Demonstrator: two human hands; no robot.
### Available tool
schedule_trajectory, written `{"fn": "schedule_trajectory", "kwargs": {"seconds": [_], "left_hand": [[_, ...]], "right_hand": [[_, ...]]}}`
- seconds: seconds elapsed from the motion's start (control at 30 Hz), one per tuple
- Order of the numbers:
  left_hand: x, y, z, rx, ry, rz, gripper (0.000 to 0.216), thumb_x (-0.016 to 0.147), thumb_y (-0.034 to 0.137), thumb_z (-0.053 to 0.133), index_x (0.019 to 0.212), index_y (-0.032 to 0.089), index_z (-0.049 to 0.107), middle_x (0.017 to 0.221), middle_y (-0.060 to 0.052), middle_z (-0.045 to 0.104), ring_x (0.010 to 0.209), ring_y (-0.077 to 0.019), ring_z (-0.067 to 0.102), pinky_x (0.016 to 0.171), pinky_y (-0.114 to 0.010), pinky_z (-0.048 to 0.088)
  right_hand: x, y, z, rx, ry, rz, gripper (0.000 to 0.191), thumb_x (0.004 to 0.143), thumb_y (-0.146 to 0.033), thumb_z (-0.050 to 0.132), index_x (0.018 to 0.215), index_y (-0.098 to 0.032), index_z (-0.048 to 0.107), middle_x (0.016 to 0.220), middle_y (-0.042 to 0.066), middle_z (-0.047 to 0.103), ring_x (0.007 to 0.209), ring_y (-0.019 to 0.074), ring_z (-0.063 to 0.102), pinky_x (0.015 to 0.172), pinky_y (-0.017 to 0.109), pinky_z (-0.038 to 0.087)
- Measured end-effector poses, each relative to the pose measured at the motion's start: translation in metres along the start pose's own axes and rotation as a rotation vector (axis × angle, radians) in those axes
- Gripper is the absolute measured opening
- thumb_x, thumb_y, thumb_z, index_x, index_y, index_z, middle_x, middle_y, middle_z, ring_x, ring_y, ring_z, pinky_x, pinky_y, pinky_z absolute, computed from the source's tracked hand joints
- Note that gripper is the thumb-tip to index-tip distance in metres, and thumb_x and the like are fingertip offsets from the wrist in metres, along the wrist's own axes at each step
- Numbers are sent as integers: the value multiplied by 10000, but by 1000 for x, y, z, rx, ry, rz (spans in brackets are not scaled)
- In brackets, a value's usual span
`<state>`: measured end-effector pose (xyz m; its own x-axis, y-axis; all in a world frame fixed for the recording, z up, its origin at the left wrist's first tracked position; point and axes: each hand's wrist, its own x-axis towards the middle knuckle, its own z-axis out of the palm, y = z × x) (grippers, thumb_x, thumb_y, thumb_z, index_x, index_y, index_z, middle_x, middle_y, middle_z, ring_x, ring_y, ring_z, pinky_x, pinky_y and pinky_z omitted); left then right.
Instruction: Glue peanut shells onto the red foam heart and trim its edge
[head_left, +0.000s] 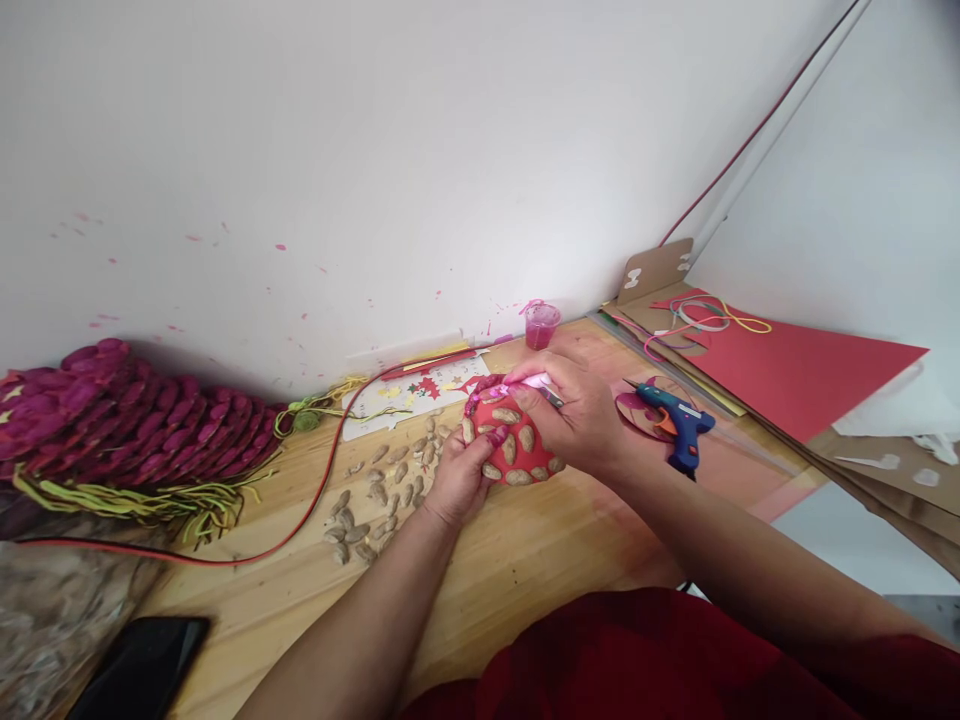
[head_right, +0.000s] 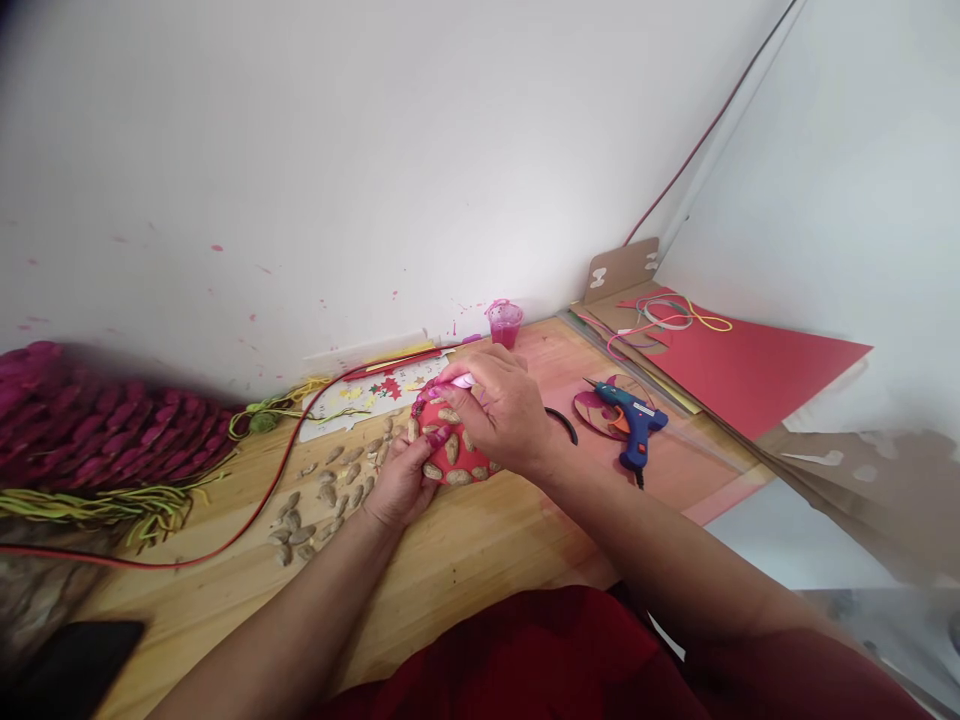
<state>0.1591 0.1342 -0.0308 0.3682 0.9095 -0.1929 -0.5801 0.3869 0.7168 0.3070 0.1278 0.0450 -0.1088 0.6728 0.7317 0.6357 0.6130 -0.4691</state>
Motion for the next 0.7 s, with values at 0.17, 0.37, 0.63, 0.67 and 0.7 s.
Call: {"fn": "schedule_trajectory", "kwargs": {"seconds": [0.17, 0.37, 0.63, 0.67, 0.7], "left_hand": [[0, 1, 1, 3, 5, 31, 386, 562, 309, 939, 837, 135, 731, 695, -44, 760, 692, -242, 760, 721, -390, 655], [-2, 0, 1, 29, -11, 14, 386, 586, 301, 924, 881, 133, 740, 738, -60, 772, 742, -250, 767, 758, -404, 653], [-1, 0, 2, 26, -1, 2, 391, 576, 308, 932, 872, 132, 746, 754, -70, 782, 744, -256, 772, 765, -413, 655], [-1, 0, 2, 24, 0, -5, 396, 572, 307, 935, 874, 132, 747, 758, -72, 783, 741, -258, 772, 766, -419, 655], [-1, 0, 2, 22, 0, -8, 398, 570, 306, 936, 876, 132, 748, 761, -73, 785, 738, -258, 772, 767, -424, 655]], "right_hand": [[-2, 0, 0, 9, -26, 3, 71, 920, -190, 612, 931, -225, 674, 909, 24, 746, 902, 215, 665, 858, 371, 483], [2, 1, -1, 16, 7, 3, 78, 924, -193, 602, 925, -217, 676, 915, 30, 747, 900, 214, 665, 866, 375, 480], [4, 2, -1, -5, 28, 27, 72, 918, -186, 606, 924, -218, 670, 903, 27, 744, 883, 212, 654, 866, 376, 469], [4, 2, -1, -4, 20, 27, 74, 917, -186, 605, 924, -218, 671, 907, 27, 745, 886, 212, 655, 866, 375, 468], [5, 2, -2, -3, 12, 27, 75, 915, -186, 604, 925, -217, 672, 914, 28, 746, 889, 213, 656, 866, 376, 467]]}}
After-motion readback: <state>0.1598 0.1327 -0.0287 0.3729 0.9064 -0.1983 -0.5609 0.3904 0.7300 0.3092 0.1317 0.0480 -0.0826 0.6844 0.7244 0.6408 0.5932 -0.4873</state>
